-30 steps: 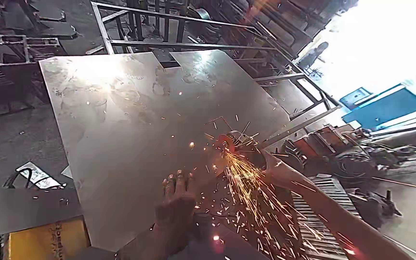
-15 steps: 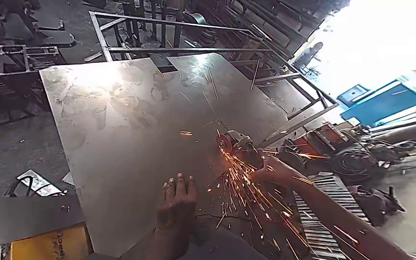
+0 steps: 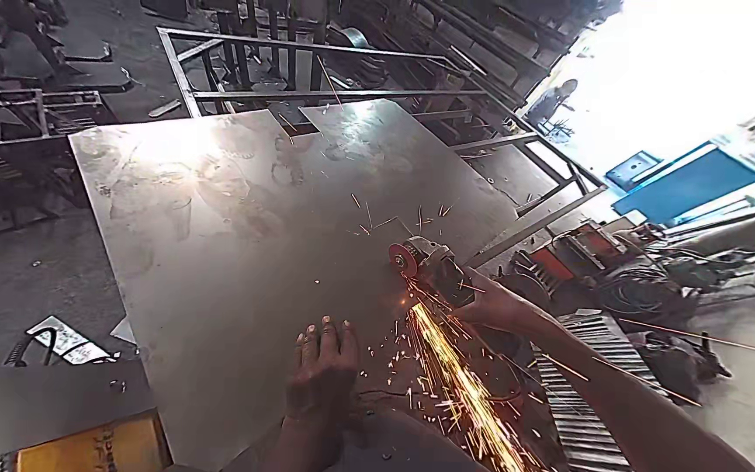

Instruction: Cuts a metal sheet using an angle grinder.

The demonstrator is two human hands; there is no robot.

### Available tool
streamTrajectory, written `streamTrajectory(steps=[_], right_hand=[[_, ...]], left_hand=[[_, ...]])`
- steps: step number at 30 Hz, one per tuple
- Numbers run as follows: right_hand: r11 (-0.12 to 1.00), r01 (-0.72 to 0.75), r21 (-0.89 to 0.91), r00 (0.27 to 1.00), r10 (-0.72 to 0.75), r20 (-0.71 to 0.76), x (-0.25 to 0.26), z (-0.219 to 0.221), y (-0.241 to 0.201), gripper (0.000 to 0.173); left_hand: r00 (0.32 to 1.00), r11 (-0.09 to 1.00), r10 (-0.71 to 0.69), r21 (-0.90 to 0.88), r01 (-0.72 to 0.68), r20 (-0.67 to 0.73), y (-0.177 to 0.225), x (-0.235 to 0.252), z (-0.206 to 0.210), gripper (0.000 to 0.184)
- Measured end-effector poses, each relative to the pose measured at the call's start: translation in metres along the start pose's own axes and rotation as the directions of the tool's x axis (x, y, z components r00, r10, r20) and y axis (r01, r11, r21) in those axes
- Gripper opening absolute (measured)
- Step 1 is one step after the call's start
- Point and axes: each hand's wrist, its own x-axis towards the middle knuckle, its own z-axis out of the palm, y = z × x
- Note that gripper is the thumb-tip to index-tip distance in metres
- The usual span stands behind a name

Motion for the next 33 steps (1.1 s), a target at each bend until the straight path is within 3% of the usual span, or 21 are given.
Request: streamTrajectory(steps=[9,13,23,27,33], right_hand=[[1.0,0.009,0.018,1.0,-0.009,0.005,0.008,-0.001,-0.008,0.109],[0.994,0.052,0.095,0.998,-0.054,0.017,0.007,-0.001,-0.007,0.092],[1.0,0.016,-0.012,1.0,-0.016,-0.001,0.012,0.0,-0.008,0.103],[1.0,0.02,0.008,1.0,-0.02,0.005,0.012,-0.001,-0.011,0.095],[0.997,0.009,0.08,0.999,-0.012,0.03,0.016,-0.002,-0.014,0.098]], left_hand=[[1.0,1.0,-0.001,-0.006,0.001,0.004,-0.001,0.0,0.001,0.031],[1.0,1.0,-0.011,-0.002,0.011,0.013,0.0,0.001,0.0,0.031],[1.0,1.0,-0.004,-0.013,0.004,-0.005,-0.001,0.001,-0.001,0.029],[1.0,1.0,-0.007,0.0,0.007,-0.016,0.0,0.001,0.0,0.029],[1.0,1.0,-0.01,0.001,0.01,-0.024,-0.001,0.0,0.003,0.027]])
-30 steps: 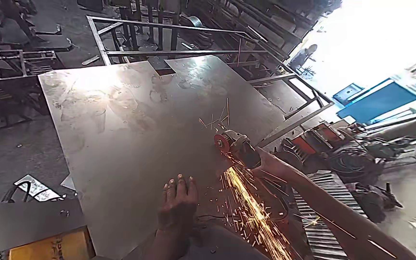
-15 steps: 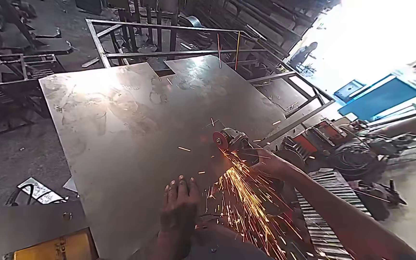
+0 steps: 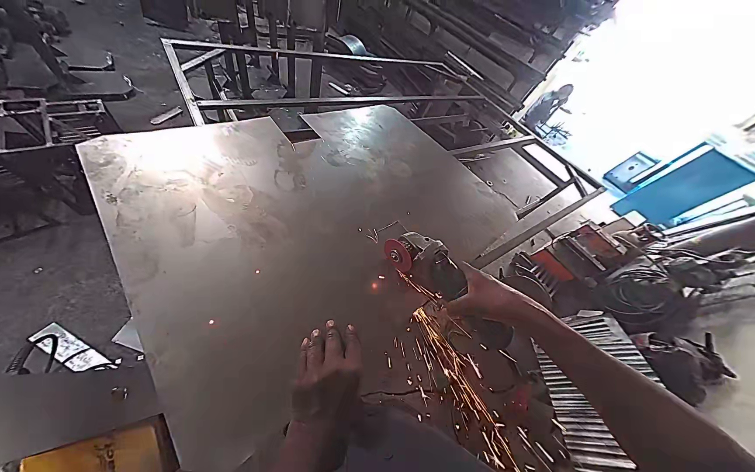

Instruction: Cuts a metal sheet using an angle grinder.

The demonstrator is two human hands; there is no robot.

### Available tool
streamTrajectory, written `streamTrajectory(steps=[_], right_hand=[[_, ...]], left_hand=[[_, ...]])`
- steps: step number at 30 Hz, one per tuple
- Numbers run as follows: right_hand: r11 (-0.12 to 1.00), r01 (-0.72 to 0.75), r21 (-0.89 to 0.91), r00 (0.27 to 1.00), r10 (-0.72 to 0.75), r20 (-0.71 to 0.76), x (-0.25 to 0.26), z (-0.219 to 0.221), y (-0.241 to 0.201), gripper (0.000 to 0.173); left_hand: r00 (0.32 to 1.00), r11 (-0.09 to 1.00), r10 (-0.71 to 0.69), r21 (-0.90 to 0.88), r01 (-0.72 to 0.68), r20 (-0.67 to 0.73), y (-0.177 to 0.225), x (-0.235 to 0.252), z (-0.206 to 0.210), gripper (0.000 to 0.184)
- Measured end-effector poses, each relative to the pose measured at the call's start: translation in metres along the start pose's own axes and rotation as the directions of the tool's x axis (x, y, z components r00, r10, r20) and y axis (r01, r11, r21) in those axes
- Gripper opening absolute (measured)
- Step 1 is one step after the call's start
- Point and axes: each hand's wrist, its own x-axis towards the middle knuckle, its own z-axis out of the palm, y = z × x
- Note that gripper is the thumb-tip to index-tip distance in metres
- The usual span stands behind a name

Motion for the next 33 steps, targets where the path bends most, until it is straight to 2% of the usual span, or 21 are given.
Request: streamTrajectory(steps=[5,9,18,23,33], right_hand=[[1.0,0.009,-0.027,1.0,-0.009,0.004,0.0,-0.001,-0.003,0.103],[0.997,-0.002,-0.082,1.0,0.001,-0.012,0.001,-0.001,-0.003,0.097],[0.998,0.007,-0.067,1.0,-0.006,0.008,0.007,-0.003,-0.009,0.099],[0.997,0.067,-0.034,0.998,-0.067,-0.008,0.012,-0.001,-0.004,0.099],[0.998,0.024,-0.054,0.999,-0.025,-0.021,0.009,0.0,-0.012,0.099]], left_hand=[[1.0,1.0,-0.001,0.01,0.001,-0.011,0.0,0.0,0.001,0.027],[1.0,1.0,0.002,0.012,-0.002,0.006,0.0,0.001,-0.001,0.028],[1.0,1.0,0.003,0.013,-0.003,-0.004,-0.001,0.0,-0.001,0.029],[1.0,1.0,-0.004,-0.008,0.004,0.012,0.0,0.0,-0.003,0.029],[0.999,0.999,-0.011,-0.029,0.012,0.03,0.0,0.0,-0.003,0.031]])
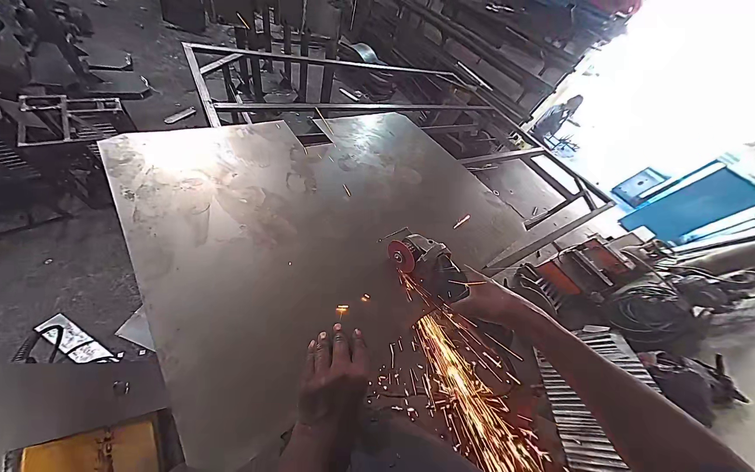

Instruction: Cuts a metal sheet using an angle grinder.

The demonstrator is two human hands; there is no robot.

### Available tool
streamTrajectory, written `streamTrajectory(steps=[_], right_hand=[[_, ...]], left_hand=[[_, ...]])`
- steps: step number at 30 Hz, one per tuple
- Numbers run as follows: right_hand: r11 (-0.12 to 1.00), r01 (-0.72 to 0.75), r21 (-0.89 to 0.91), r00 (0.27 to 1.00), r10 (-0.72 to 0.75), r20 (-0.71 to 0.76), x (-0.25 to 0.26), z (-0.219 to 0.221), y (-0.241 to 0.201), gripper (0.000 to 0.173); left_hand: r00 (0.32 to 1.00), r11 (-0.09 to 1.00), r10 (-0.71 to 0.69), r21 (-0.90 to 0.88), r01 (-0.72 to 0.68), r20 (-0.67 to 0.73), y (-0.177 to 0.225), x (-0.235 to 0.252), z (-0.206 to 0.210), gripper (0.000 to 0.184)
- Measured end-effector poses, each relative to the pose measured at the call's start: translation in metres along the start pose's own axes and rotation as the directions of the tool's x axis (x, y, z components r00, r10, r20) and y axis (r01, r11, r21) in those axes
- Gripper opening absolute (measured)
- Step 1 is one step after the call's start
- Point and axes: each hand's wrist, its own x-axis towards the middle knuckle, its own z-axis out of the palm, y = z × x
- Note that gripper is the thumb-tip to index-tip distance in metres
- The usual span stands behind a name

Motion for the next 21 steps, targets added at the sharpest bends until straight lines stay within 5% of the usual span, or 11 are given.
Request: streamTrajectory(steps=[21], right_hand=[[1.0,0.008,-0.005,1.0,-0.008,0.007,0.014,0.0,0.006,0.087]], left_hand=[[1.0,0.999,0.015,0.05,-0.014,-0.011,0.001,0.001,-0.001,0.028]])
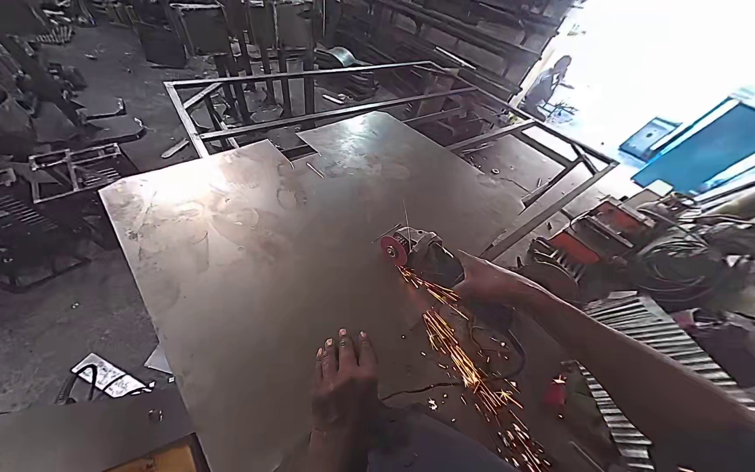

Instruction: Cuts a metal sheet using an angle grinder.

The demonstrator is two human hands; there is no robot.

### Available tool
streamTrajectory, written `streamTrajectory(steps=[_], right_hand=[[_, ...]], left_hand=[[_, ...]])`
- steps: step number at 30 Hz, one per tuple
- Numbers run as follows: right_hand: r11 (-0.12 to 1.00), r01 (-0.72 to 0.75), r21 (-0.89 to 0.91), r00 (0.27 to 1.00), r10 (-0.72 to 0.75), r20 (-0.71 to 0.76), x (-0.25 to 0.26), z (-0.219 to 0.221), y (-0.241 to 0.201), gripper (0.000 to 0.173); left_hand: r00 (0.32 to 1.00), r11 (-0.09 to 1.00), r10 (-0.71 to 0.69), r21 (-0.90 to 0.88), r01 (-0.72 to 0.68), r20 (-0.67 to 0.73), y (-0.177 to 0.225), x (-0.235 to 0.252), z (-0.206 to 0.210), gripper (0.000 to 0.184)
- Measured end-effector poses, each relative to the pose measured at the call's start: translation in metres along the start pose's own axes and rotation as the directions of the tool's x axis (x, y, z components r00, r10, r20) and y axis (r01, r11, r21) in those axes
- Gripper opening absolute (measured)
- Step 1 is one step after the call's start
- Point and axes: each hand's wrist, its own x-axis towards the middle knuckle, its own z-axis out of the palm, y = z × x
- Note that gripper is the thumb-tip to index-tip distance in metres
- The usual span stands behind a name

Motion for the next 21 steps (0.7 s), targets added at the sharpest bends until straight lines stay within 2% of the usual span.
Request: streamTrajectory(steps=[3,7,21], right_hand=[[1.0,-0.002,0.021,1.0,0.002,0.0,0.0039,-0.0001,-0.0009,0.084],[0.998,0.002,0.059,1.0,-0.003,0.008,0.0071,-0.001,-0.0023,0.089],[0.998,-0.005,0.063,0.999,0.002,0.036,0.0071,-0.0014,-0.0078,0.092]], left_hand=[[1.0,1.0,0.0,0.009,0.0,-0.002,0.0,0.0005,-0.0001,0.028],[1.0,1.0,0.011,0.01,-0.011,-0.004,-0.0006,0.0007,-0.0005,0.028],[1.0,1.0,0.001,0.008,-0.001,0.001,-0.0004,0.0004,-0.0011,0.029]])
